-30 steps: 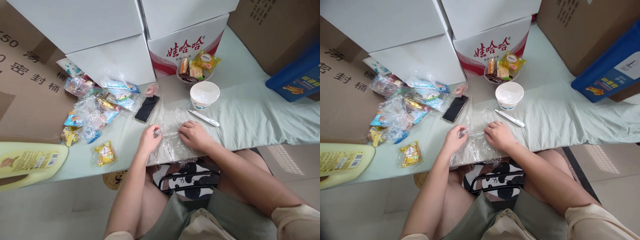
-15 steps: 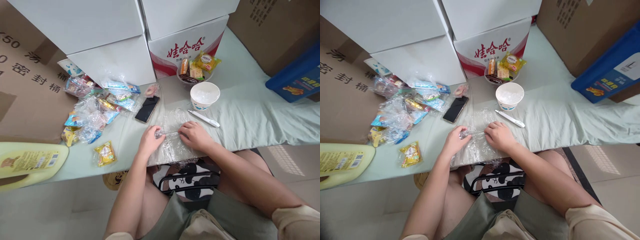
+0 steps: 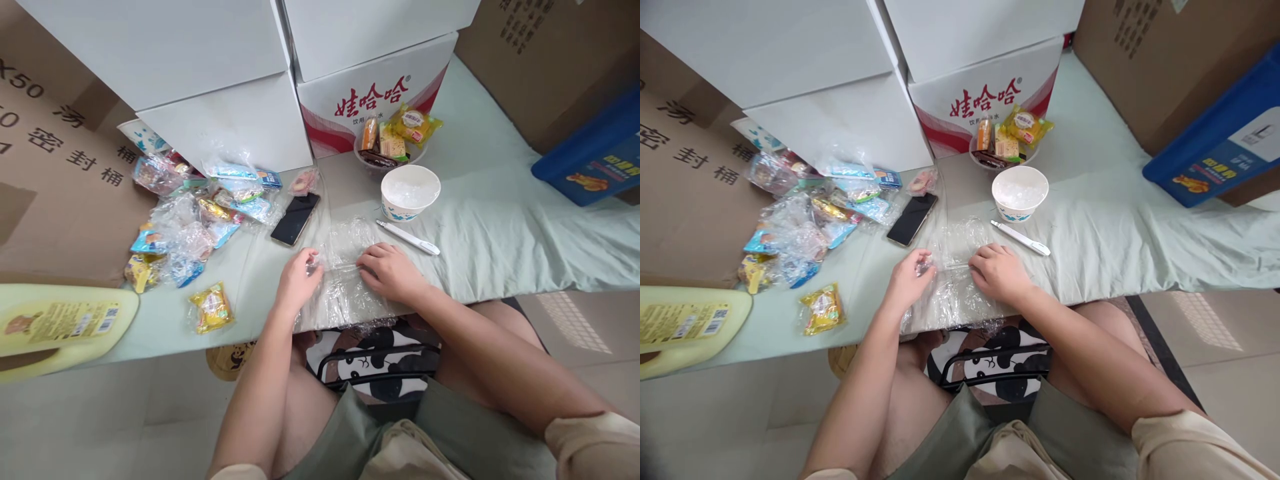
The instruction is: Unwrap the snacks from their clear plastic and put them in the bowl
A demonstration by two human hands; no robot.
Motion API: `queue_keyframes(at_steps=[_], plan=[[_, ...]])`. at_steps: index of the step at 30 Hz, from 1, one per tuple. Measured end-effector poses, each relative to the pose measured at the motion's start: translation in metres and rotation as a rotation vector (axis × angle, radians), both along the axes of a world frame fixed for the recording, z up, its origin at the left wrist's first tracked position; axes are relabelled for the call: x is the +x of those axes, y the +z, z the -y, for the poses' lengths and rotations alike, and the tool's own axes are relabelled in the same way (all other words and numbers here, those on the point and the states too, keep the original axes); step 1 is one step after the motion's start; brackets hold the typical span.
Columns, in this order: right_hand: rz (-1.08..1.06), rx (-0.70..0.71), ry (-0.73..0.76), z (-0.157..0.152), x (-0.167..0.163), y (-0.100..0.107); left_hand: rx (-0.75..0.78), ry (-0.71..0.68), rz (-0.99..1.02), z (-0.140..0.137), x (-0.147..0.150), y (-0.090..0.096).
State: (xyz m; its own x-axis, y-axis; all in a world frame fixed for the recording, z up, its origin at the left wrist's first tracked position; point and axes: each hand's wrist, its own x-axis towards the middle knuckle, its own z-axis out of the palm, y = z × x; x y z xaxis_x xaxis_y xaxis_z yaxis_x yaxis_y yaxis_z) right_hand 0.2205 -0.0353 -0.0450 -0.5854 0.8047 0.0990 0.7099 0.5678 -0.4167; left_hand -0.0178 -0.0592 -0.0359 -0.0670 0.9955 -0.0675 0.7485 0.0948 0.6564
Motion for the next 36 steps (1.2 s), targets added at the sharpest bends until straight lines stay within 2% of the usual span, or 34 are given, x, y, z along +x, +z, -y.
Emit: queue_keyframes(at_steps=[4, 10, 12, 14, 16, 17, 18, 20, 22, 25, 28, 32, 36], plan=[[-0.007, -0.002, 0.01, 0.0, 0.001, -0.001, 0.062, 0.105, 0.092, -0.002, -0.005, -0.001], [-0.005, -0.036, 0.01, 0.0, 0.002, 0.0, 0.097, 0.347, 0.388, -0.015, -0.026, 0.002], [-0.008, -0.041, 0.011, -0.001, 0.002, 0.0, 0.178, 0.462, 0.355, -0.014, -0.031, 0.006], [-0.017, -0.04, 0.016, -0.001, 0.003, 0.0, 0.352, 0.527, 0.198, -0.009, -0.031, 0.011], [-0.023, -0.037, 0.02, -0.001, 0.003, -0.001, 0.512, 0.431, 0.016, -0.001, -0.026, 0.016], [-0.022, -0.034, 0.022, -0.001, 0.003, -0.001, 0.54, 0.306, -0.053, 0.002, -0.022, 0.017], [-0.022, -0.031, 0.023, -0.002, 0.003, -0.002, 0.522, 0.147, -0.096, 0.005, -0.017, 0.017], [-0.02, -0.022, 0.024, -0.002, 0.003, -0.003, 0.384, -0.176, -0.125, 0.007, -0.01, 0.013], [-0.019, -0.019, 0.022, -0.002, 0.004, -0.003, 0.225, -0.349, -0.12, 0.004, -0.007, 0.006], [-0.015, -0.034, 0.027, -0.004, 0.005, -0.003, 0.11, -0.333, -0.108, -0.002, -0.014, -0.003], [-0.058, -0.042, 0.009, -0.006, 0.008, -0.003, 0.085, -0.291, -0.102, -0.005, -0.026, -0.006], [-0.09, -0.032, 0.007, -0.009, 0.013, -0.007, 0.051, -0.313, -0.081, -0.005, -0.033, -0.005], [-0.138, 0.025, 0.024, -0.013, 0.016, -0.007, 0.072, -0.274, -0.064, -0.005, -0.037, -0.005]])
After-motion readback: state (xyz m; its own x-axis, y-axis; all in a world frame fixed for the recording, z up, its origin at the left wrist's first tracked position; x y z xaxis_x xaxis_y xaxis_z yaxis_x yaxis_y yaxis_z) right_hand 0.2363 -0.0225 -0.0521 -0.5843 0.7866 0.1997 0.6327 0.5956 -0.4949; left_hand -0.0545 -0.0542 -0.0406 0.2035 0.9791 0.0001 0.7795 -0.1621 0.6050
